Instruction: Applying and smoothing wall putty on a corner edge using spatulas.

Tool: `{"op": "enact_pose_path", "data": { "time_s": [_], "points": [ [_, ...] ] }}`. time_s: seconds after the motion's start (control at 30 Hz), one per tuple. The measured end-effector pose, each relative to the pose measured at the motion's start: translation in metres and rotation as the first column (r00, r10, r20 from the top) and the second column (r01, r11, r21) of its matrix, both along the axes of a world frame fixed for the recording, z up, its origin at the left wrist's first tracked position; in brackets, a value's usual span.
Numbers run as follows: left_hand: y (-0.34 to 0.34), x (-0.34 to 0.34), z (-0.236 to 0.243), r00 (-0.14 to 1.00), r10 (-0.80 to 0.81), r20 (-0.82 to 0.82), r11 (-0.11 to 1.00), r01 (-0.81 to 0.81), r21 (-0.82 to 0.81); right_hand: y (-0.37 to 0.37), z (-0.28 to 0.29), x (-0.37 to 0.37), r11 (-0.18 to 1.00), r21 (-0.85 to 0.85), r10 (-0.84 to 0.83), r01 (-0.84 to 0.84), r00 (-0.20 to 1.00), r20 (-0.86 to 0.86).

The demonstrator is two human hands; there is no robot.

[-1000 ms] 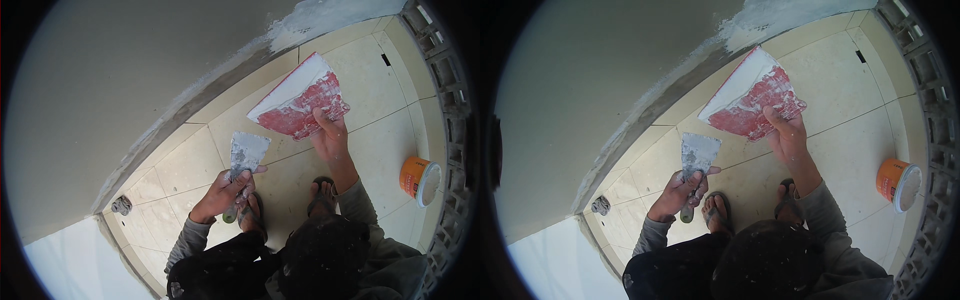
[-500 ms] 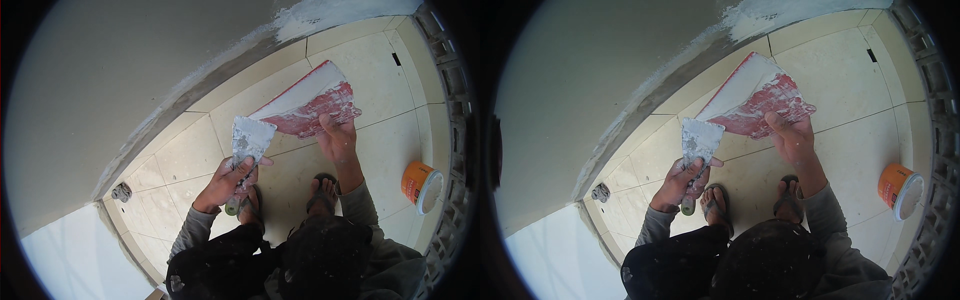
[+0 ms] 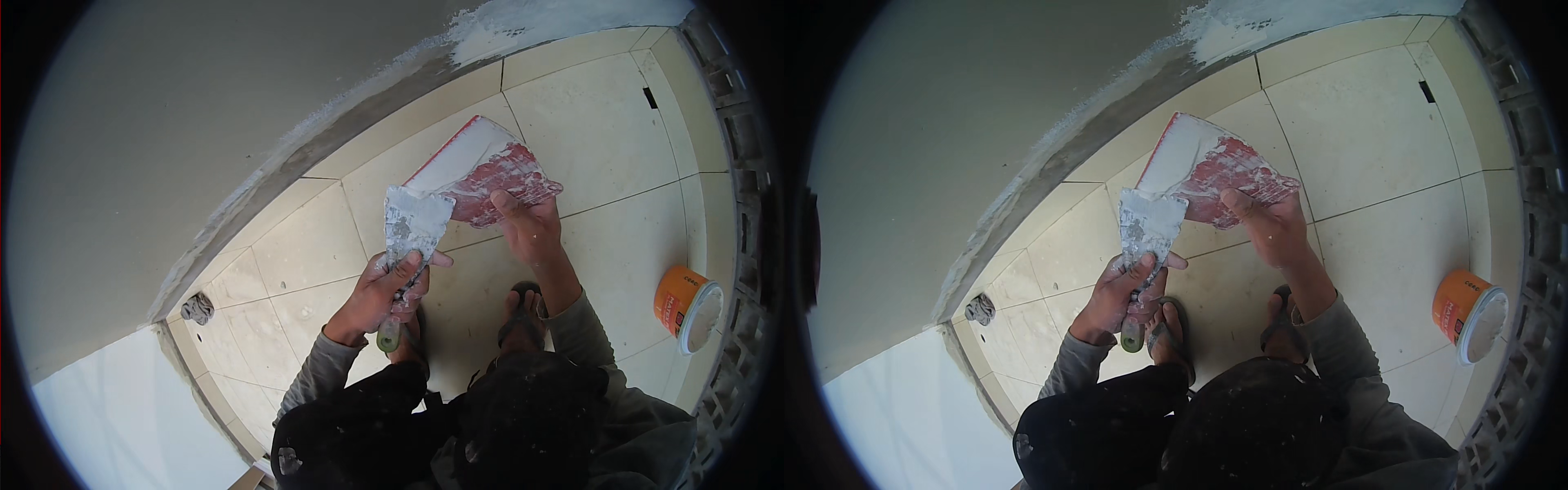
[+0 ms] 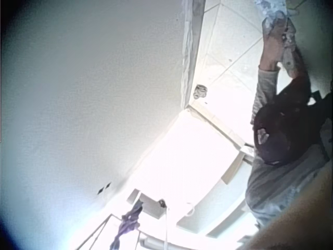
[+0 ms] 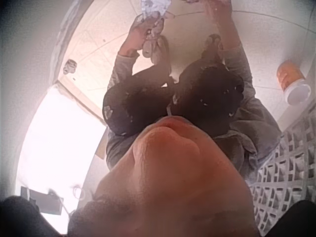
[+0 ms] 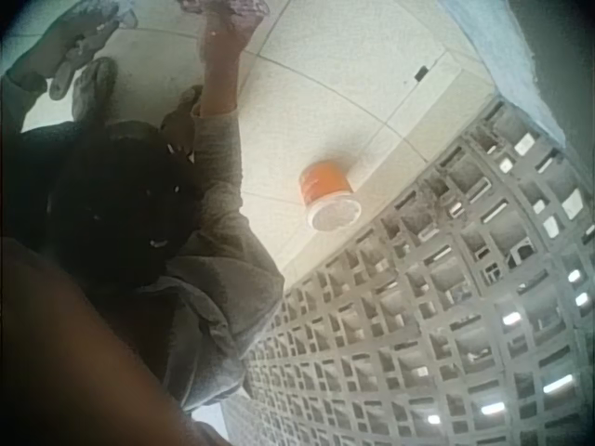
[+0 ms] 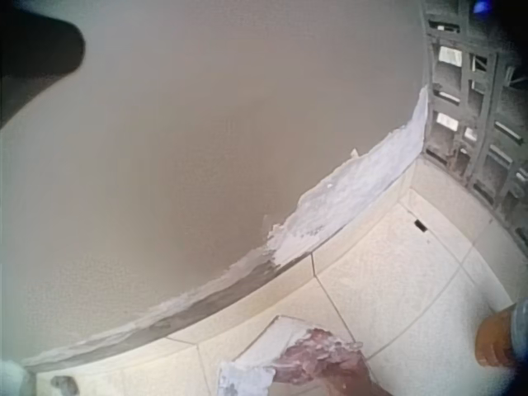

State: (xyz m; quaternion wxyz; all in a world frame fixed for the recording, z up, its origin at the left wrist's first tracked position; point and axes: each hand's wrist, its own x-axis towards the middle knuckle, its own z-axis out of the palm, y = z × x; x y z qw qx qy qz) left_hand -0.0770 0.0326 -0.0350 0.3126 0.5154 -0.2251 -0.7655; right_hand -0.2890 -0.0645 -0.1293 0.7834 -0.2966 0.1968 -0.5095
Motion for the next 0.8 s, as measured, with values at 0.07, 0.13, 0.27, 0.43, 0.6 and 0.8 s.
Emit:
{"op": "enact_pose_path", "data": {
  "time_s": [0.07,0.13,0.27,0.43,0.6,0.8],
  "points": [
    [0.001,0.000,-0.004,1.000,0.014,-0.009,1.000,-0.014,0.007,0.000,0.000,0.005,1.000,0.015,-0.004,0.004,1.000,0.004],
    [0.000,0.000,-0.004,0.999,0.026,-0.023,1.000,-0.026,0.006,-0.001,0.001,0.010,0.999,0.004,-0.048,0.048,0.997,0.056],
    [-0.001,-0.001,-0.007,0.997,0.059,-0.041,0.997,-0.057,0.051,-0.003,-0.003,0.010,0.999,0.035,-0.019,0.018,0.999,0.037],
    [-0.012,-0.009,0.008,0.998,0.059,-0.014,0.998,-0.059,0.016,0.018,-0.002,0.029,0.983,0.162,0.070,-0.085,0.993,0.098],
    [-0.012,-0.016,0.010,0.994,0.103,-0.024,0.993,-0.101,0.067,0.025,-0.021,0.023,0.989,0.103,0.112,-0.110,0.993,-0.021],
    [-0.017,-0.005,0.028,0.991,0.132,-0.008,0.991,-0.132,0.016,0.037,-0.014,0.013,0.944,0.020,0.319,-0.330,0.894,-0.315]
  ]
}}
